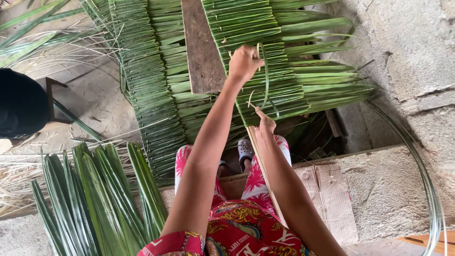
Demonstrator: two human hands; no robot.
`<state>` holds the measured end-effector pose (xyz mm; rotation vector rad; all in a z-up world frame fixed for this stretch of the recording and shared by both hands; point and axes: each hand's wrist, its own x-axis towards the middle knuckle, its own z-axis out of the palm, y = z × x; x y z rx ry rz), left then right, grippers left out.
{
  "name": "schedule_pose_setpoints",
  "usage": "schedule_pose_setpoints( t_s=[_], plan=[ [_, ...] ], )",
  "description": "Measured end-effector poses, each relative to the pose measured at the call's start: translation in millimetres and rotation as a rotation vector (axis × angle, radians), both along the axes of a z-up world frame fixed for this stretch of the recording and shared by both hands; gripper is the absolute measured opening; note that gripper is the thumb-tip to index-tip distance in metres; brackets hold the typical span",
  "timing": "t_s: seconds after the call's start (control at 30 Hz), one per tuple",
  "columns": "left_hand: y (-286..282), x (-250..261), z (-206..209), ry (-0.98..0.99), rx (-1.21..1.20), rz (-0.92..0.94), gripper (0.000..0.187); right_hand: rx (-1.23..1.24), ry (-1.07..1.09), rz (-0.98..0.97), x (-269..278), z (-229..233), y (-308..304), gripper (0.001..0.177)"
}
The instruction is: Weaving palm leaves over a wooden frame to create a thatched panel
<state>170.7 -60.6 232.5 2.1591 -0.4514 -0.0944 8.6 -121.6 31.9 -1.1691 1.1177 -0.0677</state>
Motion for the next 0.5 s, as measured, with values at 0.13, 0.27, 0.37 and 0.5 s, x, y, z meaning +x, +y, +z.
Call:
schedule_pose_setpoints(
  t_s=[0.13, 0.27, 0.37, 0.5],
  plan=[
    [18, -29, -86, 0.162, 0.200, -0.018, 0.011, 0.227, -0.144, -0.402, -12, 3, 1, 0.071],
    [24, -53, -75, 0.263, 0.261, 0.019, 0.015, 0.256, -0.110, -0.404, -16, 1, -4, 0.088],
    [26, -62, -50, 0.256, 0.232, 0.020, 0.026, 0.257, -0.104, -0.357, -14, 21, -3, 0.091],
    [46, -77, -84, 0.139, 0.001, -0.014, 0.020, 0.277, -0.122, -0.438, -12, 10, -3, 0.086]
  ],
)
